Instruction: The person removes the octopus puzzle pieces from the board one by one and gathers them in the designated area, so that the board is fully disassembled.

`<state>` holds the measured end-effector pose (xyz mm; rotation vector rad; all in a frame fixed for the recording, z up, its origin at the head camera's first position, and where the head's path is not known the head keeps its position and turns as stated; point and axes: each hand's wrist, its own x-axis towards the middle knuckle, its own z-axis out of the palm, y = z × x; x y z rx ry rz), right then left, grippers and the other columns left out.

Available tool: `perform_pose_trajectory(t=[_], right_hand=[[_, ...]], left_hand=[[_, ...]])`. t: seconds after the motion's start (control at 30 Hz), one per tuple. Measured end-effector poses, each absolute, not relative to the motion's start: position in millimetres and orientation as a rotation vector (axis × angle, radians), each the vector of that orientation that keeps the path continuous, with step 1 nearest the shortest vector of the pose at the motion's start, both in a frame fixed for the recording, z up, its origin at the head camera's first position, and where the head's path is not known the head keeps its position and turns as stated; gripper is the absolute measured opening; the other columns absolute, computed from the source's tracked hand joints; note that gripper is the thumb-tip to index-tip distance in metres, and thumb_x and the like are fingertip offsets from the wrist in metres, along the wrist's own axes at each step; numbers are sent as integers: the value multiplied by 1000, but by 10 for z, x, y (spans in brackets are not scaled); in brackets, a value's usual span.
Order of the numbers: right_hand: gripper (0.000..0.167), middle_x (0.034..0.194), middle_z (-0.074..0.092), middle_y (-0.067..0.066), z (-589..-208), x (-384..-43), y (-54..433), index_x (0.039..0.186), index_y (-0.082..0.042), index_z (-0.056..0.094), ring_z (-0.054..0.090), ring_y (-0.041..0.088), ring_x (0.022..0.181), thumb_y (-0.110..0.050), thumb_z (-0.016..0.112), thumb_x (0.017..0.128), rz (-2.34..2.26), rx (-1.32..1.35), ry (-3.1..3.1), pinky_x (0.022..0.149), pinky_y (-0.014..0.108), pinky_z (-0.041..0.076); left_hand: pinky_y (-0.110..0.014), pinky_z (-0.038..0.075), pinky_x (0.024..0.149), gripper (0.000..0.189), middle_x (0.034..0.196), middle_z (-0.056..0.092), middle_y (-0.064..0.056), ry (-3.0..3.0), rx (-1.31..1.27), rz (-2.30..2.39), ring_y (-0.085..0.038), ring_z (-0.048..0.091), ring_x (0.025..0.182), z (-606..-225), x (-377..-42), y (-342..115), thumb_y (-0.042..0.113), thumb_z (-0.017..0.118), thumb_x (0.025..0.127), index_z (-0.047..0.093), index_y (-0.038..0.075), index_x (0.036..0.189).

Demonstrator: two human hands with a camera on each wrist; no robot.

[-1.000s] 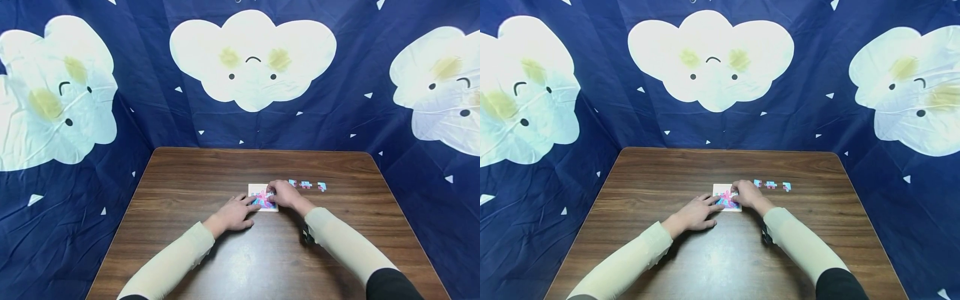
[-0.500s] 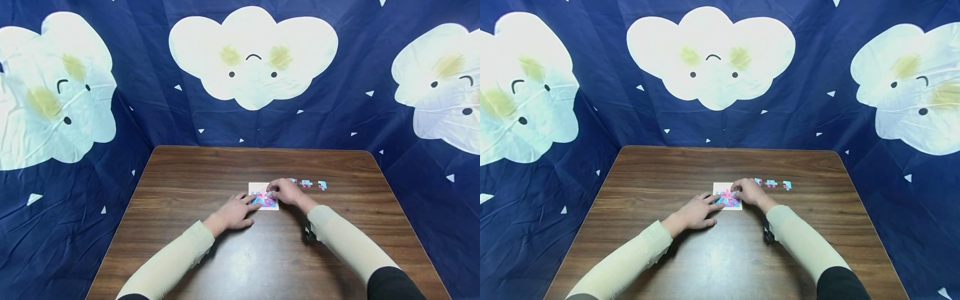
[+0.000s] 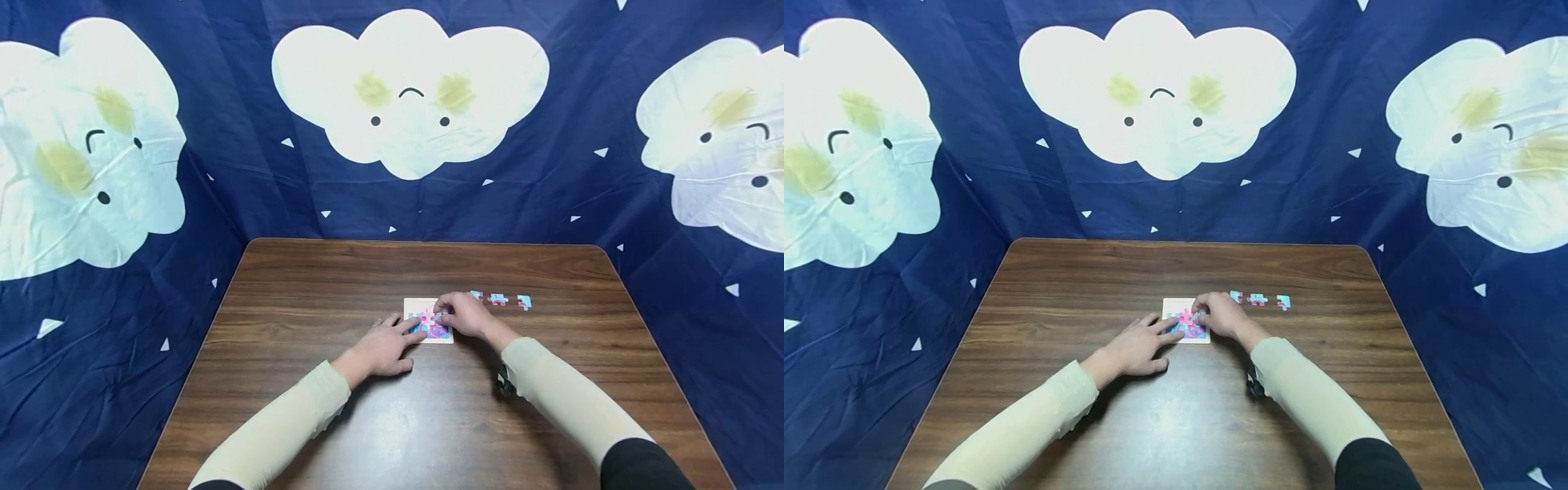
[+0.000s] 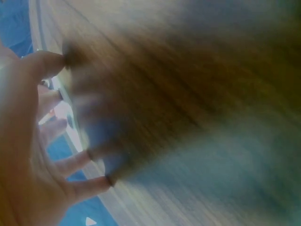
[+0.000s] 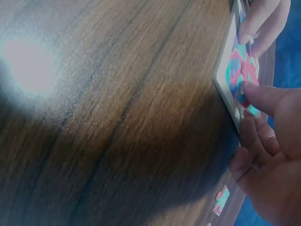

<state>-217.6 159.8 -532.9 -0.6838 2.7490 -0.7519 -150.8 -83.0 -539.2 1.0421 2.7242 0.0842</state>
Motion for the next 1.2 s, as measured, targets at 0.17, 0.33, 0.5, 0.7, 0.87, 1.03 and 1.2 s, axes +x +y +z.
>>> perform_pose_trajectory(t=[0.17, 0.33, 0.5, 0.7, 0.87, 1.03, 1.2], right_hand=[[17, 98, 75, -2, -5331, -2168, 1606, 108, -15, 79, 67, 17, 95, -15, 77, 91, -744, -668, 2738, 89, 41, 54], [16, 96, 76, -3, -5323, -2174, 1627, 107, -14, 80, 68, 15, 94, -14, 76, 92, -766, -678, 2725, 88, 40, 55], [11, 84, 73, -6, -5305, -2184, 1658, 101, -12, 79, 62, 9, 79, -10, 74, 92, -848, -669, 2696, 79, 34, 54], [6, 80, 72, -7, -5253, -2185, 1709, 97, -13, 77, 62, 7, 74, -12, 75, 92, -919, -623, 2674, 75, 31, 52], [4, 75, 69, -7, -5210, -2191, 1753, 96, -13, 76, 60, 7, 66, -17, 76, 93, -942, -577, 2642, 66, 28, 51], [5, 75, 71, -4, -5147, -2207, 1826, 94, -12, 77, 64, 11, 68, -17, 76, 92, -987, -568, 2639, 63, 26, 51], [5, 78, 74, 4, -5087, -2198, 1951, 94, -12, 77, 71, 29, 72, -16, 74, 94, -1074, -530, 2603, 61, 29, 55]], left_hand=[[-67, 39, 110, 68, 169, 29, 10, 2717, 1050, 83, -39, 35, 148, -5405, -1509, -825, 49, 57, 93, 41, 35, 158], [-66, 43, 107, 70, 167, 34, 9, 2720, 1061, 95, -40, 38, 146, -5374, -1513, -813, 49, 61, 91, 45, 33, 157], [-65, 44, 106, 69, 166, 36, 7, 2712, 1054, 91, -41, 39, 146, -5335, -1513, -814, 49, 62, 91, 45, 32, 156], [-65, 42, 109, 70, 167, 34, 7, 2708, 1049, 89, -42, 37, 147, -5324, -1504, -816, 49, 62, 92, 44, 31, 157], [-66, 41, 110, 70, 168, 31, 7, 2698, 1046, 79, -43, 36, 148, -5340, -1499, -810, 50, 60, 93, 42, 33, 158], [-68, 40, 109, 69, 169, 30, 7, 2698, 1033, 101, -42, 35, 149, -5364, -1494, -812, 48, 59, 93, 42, 33, 158], [-69, 39, 109, 67, 169, 29, 7, 2703, 1022, 106, -41, 35, 149, -5384, -1483, -821, 47, 58, 94, 42, 33, 158]])
